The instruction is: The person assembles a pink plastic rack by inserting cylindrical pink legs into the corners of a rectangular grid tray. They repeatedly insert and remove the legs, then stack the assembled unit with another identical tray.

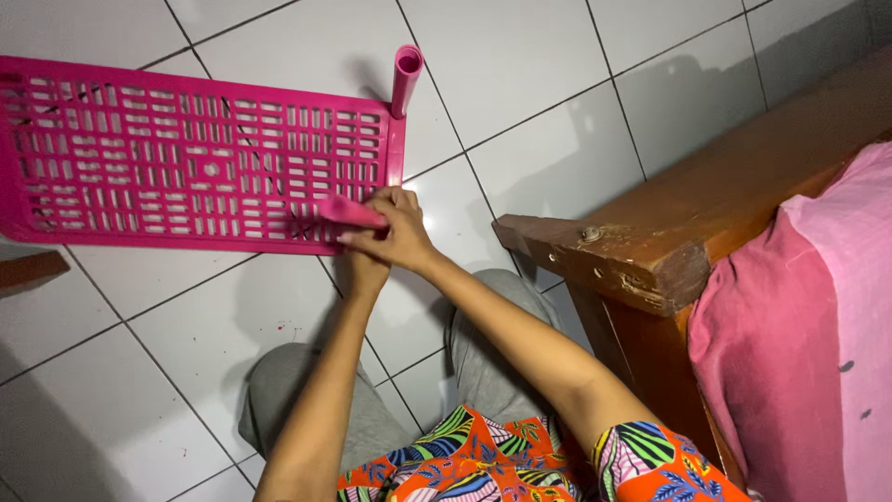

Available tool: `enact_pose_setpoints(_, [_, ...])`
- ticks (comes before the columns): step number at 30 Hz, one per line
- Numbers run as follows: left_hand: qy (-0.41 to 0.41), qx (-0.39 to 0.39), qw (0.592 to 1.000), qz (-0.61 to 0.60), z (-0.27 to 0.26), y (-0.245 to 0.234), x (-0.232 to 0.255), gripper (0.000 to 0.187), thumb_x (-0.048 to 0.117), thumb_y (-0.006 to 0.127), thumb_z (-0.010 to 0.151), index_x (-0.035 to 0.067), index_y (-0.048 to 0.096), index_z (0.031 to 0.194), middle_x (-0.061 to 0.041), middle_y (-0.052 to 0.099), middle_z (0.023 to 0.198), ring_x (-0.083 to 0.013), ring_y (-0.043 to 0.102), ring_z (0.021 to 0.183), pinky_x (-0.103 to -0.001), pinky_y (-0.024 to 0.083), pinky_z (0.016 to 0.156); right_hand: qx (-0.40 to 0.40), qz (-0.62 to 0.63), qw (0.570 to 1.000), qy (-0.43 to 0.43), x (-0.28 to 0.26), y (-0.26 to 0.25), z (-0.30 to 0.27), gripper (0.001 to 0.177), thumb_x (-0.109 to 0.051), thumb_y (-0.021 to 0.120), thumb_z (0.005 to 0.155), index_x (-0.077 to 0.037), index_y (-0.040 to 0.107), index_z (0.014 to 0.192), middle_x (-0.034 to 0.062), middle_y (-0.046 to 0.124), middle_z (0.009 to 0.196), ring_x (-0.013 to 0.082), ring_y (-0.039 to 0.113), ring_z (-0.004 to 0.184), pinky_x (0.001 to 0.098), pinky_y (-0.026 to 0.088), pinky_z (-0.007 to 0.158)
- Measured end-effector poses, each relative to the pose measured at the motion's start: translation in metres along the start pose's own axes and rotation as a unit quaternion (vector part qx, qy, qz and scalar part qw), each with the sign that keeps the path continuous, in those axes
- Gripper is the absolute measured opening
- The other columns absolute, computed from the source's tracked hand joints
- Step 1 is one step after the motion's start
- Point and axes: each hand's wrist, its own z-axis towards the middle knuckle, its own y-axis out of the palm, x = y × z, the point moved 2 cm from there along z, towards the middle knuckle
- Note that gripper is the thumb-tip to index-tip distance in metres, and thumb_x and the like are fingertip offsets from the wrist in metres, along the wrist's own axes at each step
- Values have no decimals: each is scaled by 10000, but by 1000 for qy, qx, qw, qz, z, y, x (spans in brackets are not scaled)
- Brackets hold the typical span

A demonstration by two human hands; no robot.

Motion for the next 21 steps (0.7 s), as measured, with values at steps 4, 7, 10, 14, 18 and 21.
enact_pose_setpoints(4, [79,116,983,-117,8,-6,0,276,170,615,1010,13,610,1237,-206,713,1078,-374,701,947,-468,554,769,151,51,985,-70,-13,-22,20,806,-387,902,770,-122,481,1403,166,490,1393,336,475,1308,436,391,1111])
enact_pose_setpoints(7, [-81,112,958,-251,33,-8,-13,317,187,517,1007,-24,490,1242,-151,668,893,-280,670,766,-407,552,665,259,136,947,133,3,-37,53,1137,-315,907,739,-109,202,1608,209,379,1495,309,521,1237,417,523,952])
enact_pose_setpoints(10, [-132,92,979,-125,62,-19,-19,275,169,530,1010,-26,505,1202,-127,671,830,-239,677,710,-381,531,660,263,47,962,-51,13,-55,104,1241,-259,967,723,-39,121,1604,266,265,1547,334,388,1353,442,436,1067])
enact_pose_setpoints(14, [-260,36,917,-300,96,-19,-25,314,210,484,976,5,457,1212,-103,651,791,-249,605,631,-402,517,569,182,102,977,-46,31,-45,139,645,-224,892,866,-40,530,1366,141,629,1251,222,590,1145,368,493,979])
enact_pose_setpoints(18, [-143,69,949,-274,124,-15,-25,354,162,584,975,7,491,1279,-78,687,1021,-212,640,863,-378,517,749,146,147,974,93,47,-31,136,175,-206,770,974,-46,700,981,54,688,825,130,597,766,302,508,715])
enact_pose_setpoints(21, [-139,46,970,-195,127,-2,-26,409,161,762,870,3,534,1170,-84,656,966,-201,644,816,-364,531,710,154,171,971,63,47,-25,101,182,-157,787,928,-40,690,829,20,711,762,87,602,729,279,526,670])
